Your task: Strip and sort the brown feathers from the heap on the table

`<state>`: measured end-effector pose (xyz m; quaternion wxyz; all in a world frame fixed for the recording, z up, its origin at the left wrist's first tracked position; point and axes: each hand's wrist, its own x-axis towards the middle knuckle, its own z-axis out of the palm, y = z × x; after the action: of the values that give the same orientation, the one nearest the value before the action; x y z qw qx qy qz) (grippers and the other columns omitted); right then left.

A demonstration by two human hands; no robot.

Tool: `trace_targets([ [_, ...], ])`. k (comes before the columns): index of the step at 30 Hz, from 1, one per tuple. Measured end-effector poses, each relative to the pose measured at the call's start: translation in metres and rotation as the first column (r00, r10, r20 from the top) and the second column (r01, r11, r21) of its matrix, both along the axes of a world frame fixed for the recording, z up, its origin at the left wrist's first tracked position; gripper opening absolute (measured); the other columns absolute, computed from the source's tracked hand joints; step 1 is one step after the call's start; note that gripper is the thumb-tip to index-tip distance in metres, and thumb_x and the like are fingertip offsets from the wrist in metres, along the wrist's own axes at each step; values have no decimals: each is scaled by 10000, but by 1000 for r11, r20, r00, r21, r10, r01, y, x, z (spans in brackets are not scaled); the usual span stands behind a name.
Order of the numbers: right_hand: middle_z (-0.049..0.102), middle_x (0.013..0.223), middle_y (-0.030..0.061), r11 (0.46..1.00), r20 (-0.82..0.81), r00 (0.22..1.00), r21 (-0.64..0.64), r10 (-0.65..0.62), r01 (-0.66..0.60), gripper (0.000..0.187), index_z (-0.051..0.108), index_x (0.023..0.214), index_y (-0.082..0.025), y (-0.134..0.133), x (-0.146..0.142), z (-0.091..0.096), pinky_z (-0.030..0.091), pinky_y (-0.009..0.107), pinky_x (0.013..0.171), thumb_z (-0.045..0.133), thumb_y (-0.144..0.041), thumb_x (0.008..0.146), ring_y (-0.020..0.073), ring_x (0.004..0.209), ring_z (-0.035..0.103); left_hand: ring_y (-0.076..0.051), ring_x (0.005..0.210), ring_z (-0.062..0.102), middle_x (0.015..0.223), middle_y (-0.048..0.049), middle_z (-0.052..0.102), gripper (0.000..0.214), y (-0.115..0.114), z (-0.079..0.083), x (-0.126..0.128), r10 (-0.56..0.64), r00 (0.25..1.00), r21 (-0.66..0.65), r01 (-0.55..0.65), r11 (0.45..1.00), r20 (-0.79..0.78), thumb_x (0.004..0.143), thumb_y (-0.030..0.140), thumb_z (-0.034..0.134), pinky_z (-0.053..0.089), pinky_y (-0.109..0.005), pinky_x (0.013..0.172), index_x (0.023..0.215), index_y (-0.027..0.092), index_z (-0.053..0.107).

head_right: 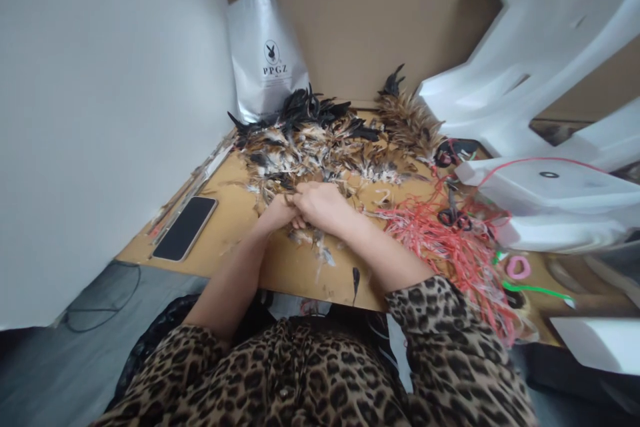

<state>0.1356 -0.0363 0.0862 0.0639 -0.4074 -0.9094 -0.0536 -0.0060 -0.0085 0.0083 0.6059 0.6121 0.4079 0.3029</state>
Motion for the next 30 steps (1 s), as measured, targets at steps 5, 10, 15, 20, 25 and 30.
trace_targets([
  [5, 621, 781, 77, 990, 133, 988, -123, 78, -62, 269, 650, 739, -145, 11, -5, 21, 236, 247, 522, 444, -290, 835, 134, 650, 523, -90, 367, 509, 440, -25, 559, 303, -8, 5, -2, -128, 987, 39, 132, 990, -93, 674, 364, 641, 402, -198, 394, 541, 99, 579],
  [10, 625, 805, 57, 992, -27, 998, -116, 55, -58, 188, 644, 761, -157, 17, 18, 38, 299, 229, 610, 469, -213, 798, 128, 720, 533, -50, 359, 465, 432, 4, 531, 325, -6, 5, -5, -60, 998, -100, 63, 993, 34, 680, 400, 630, 341, -161, 375, 566, 104, 563],
  [15, 612, 820, 64, 997, -67, 998, -81, -10, 5, 210, 645, 773, -154, 2, 31, 38, 301, 233, 607, 449, -219, 816, 125, 709, 532, -43, 374, 471, 472, 11, 551, 312, -1, 1, -4, 33, 991, -163, -12, 986, 128, 656, 400, 656, 329, -151, 368, 605, 105, 568],
  [20, 629, 795, 84, 989, 98, 994, -141, 51, -37, 211, 658, 718, -139, -3, 3, 34, 268, 246, 549, 475, -215, 788, 132, 658, 533, -71, 366, 489, 441, -15, 559, 310, -6, 0, -1, -176, 983, -94, 171, 981, -43, 639, 375, 681, 379, -177, 385, 548, 99, 573],
  [25, 653, 721, 67, 933, 123, 984, -351, 128, -77, 170, 677, 711, -140, 23, -9, 25, 311, 233, 574, 514, -185, 716, 122, 628, 526, -82, 372, 504, 474, -41, 591, 328, -10, -4, 0, -312, 947, -43, 310, 950, -75, 656, 394, 666, 397, -188, 386, 545, 97, 585],
  [30, 622, 645, 9, 702, -267, 963, -678, 38, -216, 178, 645, 699, -133, 59, 19, 6, 362, 209, 575, 597, -301, 665, 96, 587, 503, -86, 389, 530, 457, -33, 577, 323, -14, 2, 3, -222, 974, -12, 222, 975, -41, 650, 399, 665, 410, -179, 406, 579, 89, 604],
])
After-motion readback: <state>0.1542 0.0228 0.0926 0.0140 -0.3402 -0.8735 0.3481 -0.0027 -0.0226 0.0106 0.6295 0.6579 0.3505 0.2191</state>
